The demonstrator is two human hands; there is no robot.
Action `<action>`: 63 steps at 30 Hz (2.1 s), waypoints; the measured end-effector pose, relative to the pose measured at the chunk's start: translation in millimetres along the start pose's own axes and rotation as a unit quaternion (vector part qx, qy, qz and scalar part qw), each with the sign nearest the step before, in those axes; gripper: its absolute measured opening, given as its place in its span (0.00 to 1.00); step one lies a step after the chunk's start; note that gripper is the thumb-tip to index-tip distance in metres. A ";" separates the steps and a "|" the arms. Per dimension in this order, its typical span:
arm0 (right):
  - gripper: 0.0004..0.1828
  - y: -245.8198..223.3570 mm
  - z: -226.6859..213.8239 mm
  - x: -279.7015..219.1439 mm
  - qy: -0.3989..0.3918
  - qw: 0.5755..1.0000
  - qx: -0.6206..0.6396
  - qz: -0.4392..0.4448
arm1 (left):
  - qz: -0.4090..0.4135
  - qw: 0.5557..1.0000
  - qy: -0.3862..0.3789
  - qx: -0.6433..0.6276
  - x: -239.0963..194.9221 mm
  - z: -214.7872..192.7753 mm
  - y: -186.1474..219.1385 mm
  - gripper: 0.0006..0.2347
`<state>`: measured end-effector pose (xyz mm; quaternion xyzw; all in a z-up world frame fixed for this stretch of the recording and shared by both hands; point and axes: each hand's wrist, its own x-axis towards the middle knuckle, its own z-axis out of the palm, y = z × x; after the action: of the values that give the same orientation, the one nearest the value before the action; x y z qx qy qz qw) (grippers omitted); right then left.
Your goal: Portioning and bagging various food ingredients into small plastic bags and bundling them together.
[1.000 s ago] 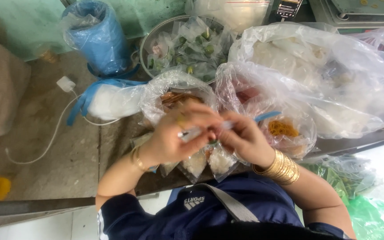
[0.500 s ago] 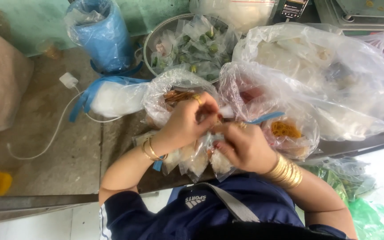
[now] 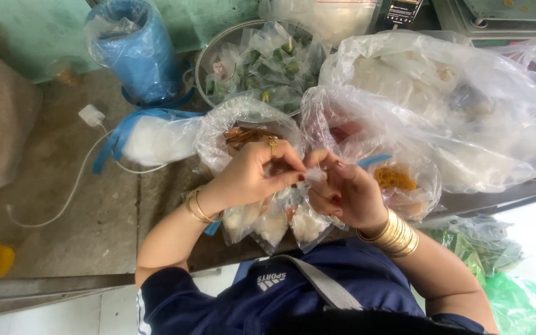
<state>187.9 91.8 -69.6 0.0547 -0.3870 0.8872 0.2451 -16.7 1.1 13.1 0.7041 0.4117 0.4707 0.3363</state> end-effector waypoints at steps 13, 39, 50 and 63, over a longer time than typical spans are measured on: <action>0.13 11.0 3.4 12.3 -0.011 0.641 -0.702 -0.311 | 0.012 0.990 0.077 -0.116 2.4 -7.6 -8.8 0.05; 0.12 -7.8 52.3 8.0 -0.079 0.553 -0.741 -0.373 | -0.001 0.995 0.064 0.077 -32.5 21.0 16.5 0.05; 0.14 9.9 68.8 31.0 -0.128 0.475 -0.799 -0.346 | -0.064 0.981 0.142 0.115 -103.3 4.3 2.9 0.05; 0.12 39.4 82.7 91.3 -0.142 0.413 -0.889 -0.140 | -0.037 0.844 0.276 0.458 -140.7 -23.9 -25.5 0.05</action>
<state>81.7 45.8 -11.9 -0.0153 -0.9753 -0.0201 0.2195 -76.5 -111.9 -55.3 0.6035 0.6820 0.3903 -0.1351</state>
